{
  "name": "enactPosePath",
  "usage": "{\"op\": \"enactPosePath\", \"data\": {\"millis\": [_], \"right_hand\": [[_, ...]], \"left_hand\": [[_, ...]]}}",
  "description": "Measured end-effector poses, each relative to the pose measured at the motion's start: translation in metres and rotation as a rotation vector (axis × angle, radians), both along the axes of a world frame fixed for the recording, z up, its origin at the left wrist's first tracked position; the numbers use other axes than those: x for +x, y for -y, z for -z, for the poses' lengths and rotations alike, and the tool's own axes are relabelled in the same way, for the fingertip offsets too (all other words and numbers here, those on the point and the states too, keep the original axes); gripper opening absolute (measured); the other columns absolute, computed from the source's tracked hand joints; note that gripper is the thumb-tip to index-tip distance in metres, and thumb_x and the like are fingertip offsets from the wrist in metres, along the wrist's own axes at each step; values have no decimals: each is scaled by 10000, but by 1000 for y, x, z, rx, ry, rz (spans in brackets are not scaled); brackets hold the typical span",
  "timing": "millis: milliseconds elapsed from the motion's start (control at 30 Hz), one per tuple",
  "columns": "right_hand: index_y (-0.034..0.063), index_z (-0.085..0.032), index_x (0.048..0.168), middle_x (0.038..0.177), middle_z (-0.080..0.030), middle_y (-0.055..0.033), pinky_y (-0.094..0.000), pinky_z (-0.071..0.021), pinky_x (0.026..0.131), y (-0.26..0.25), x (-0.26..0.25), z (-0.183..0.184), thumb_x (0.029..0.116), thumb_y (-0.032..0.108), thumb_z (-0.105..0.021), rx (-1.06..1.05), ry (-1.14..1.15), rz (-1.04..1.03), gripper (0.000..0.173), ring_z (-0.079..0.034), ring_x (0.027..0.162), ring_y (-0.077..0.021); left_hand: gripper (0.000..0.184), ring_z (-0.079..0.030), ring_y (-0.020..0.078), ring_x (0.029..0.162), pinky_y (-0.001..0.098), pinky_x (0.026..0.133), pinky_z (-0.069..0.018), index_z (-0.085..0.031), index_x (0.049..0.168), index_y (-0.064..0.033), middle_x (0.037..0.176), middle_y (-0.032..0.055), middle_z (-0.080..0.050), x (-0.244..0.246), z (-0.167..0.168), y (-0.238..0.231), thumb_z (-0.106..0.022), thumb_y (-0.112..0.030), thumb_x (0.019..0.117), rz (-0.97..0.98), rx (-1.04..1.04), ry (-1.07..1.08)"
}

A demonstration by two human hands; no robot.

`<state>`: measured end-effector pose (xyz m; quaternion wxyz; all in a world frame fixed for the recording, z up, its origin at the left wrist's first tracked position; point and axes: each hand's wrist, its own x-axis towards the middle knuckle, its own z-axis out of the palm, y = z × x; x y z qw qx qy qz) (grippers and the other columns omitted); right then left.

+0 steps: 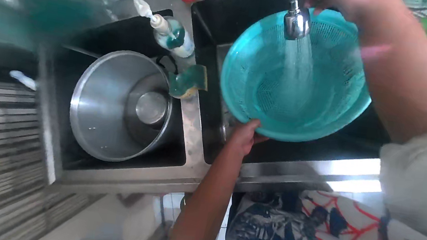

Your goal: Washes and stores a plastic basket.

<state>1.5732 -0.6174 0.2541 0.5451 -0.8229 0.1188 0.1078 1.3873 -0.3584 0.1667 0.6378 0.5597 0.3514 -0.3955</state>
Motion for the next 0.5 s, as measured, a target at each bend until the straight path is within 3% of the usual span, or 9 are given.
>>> {"op": "enactPosePath", "data": {"millis": [33, 100, 200, 333, 500], "right_hand": [[26, -636, 1267, 1080, -680, -93, -380, -543, 860, -6, -16, -5, 1116, 402, -415, -89, 52, -101, 462, -653, 930, -152], [-9, -656, 1213, 1125, -685, -195, -552, -518, 956, -23, -25, -1, 1052, 293, -590, -254, 114, -236, 349, -676, 1017, -303], [-6, -682, 1166, 1097, -707, -170, -534, -538, 952, -60, -13, 7, 986, 322, -696, -244, 93, -221, 374, -697, 1006, -294], [-32, -643, 1208, 1114, -693, -177, -499, -542, 944, -106, -4, 14, 984, 319, -703, -176, 61, -171, 421, -689, 1040, -296], [0, -673, 1150, 1047, -704, -148, -512, -551, 891, -80, -14, 10, 959, 296, -706, -204, 20, -193, 354, -697, 964, -275]], "left_hand": [[334, -688, 223, 803, 353, 703, -610, -472, 1341, 19, 1022, 170, -642, -2, 3, 0, -526, -17, 1013, 11, 6, 13], [293, -684, 219, 806, 355, 711, -608, -494, 1304, 31, 1019, 164, -642, -6, 10, -1, -526, -27, 1019, 22, 17, 39], [280, -681, 227, 813, 366, 710, -608, -496, 1300, 43, 1031, 172, -640, -6, 17, -3, -514, -31, 1031, 12, 20, 68], [289, -670, 227, 836, 372, 719, -596, -502, 1301, -6, 1053, 152, -640, -1, 18, -9, -509, -31, 1013, -25, 11, 83], [258, -677, 231, 809, 381, 700, -603, -506, 1270, -25, 1025, 146, -644, 6, 17, -8, -500, -22, 1012, -111, -10, 146]]}}
